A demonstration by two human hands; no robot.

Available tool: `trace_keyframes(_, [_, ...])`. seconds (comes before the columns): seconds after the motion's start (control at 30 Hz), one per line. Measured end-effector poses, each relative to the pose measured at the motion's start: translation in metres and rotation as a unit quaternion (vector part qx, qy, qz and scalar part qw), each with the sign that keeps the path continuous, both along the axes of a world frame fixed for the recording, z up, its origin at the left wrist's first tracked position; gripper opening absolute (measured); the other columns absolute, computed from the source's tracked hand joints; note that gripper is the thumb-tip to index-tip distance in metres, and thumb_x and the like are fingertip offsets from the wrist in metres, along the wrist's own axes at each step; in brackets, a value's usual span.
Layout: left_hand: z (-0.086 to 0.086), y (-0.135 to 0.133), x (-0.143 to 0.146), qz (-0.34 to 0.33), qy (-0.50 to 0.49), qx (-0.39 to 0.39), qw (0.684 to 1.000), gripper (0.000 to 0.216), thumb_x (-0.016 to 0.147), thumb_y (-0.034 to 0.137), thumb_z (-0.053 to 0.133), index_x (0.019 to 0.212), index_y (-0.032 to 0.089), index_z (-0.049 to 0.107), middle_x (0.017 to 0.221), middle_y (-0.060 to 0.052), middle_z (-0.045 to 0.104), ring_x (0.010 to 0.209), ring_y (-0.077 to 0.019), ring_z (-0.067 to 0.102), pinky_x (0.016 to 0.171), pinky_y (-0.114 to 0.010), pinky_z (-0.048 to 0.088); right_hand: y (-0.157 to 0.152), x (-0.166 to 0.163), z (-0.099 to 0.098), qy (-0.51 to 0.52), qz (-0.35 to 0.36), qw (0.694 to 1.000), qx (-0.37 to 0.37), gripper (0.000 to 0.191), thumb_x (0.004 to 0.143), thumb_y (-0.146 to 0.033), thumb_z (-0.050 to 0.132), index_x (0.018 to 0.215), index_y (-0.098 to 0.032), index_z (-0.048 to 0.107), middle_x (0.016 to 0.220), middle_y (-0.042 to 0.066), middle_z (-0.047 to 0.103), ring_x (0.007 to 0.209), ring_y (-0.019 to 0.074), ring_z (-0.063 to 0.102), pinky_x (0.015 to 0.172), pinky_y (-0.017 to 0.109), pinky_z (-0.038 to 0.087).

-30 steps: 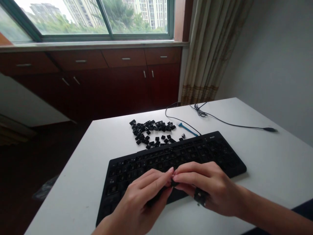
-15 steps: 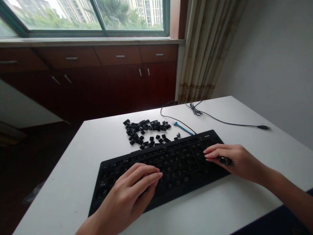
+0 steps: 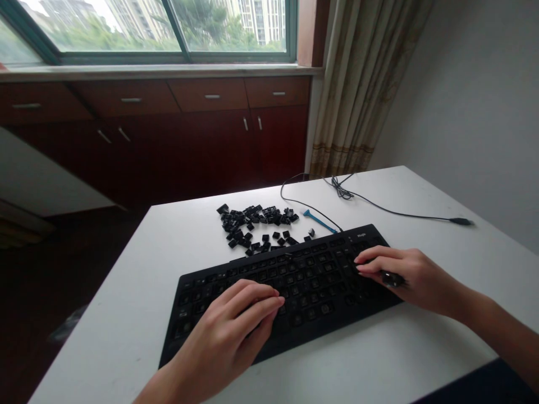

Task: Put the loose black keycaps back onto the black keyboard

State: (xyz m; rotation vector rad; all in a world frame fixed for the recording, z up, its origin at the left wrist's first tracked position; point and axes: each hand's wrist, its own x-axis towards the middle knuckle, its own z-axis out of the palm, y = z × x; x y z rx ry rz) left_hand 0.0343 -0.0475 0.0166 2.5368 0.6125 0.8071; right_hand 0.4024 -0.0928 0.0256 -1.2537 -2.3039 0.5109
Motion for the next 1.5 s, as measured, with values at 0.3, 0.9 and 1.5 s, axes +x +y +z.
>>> trace_keyframes(0.3, [0.0, -0.001, -0.002, 0.004, 0.009, 0.002, 1.0, 0.04, 0.087, -0.001, 0.061, 0.121, 0.018, 0.063, 0.111, -0.01, 0.065, 0.098, -0.0192, 0.059, 0.083, -0.032, 0.054, 0.006, 0.01, -0.003, 0.015, 0.023, 0.999, -0.019, 0.028, 0.089, -0.008, 0.058, 0.112, -0.022, 0.068, 0.117, 0.007, 0.071, 0.1, 0.0197, 0.071, 0.086, 0.028, 0.056])
trace_keyframes(0.9, [-0.001, 0.0, -0.001, 0.011, 0.02, -0.003, 1.0, 0.036, 0.089, 0.003, 0.06, 0.12, 0.02, 0.064, 0.11, -0.009, 0.066, 0.096, -0.019, 0.06, 0.082, -0.033, 0.055, 0.002, -0.049, 0.044, 0.553, -0.102, 0.826, -0.041, 0.051, 0.096, -0.029, 0.049, 0.049, -0.021, 0.032, 0.044, -0.004, 0.025, 0.039, 0.0117, 0.026, 0.04, 0.032, 0.028])
trace_keyframes(1.5, [0.011, 0.028, 0.019, 0.092, 0.067, -0.006, 0.994, 0.033, 0.096, 0.023, 0.056, 0.129, 0.022, 0.059, 0.13, -0.008, 0.064, 0.118, -0.0239, 0.057, 0.1, -0.046, 0.052, 0.015, -0.064, 0.029, 0.458, -0.118, 0.875, -0.098, 0.051, 0.097, -0.03, 0.055, 0.049, -0.02, 0.038, 0.045, -0.003, 0.032, 0.043, 0.0108, 0.028, 0.046, 0.033, 0.019])
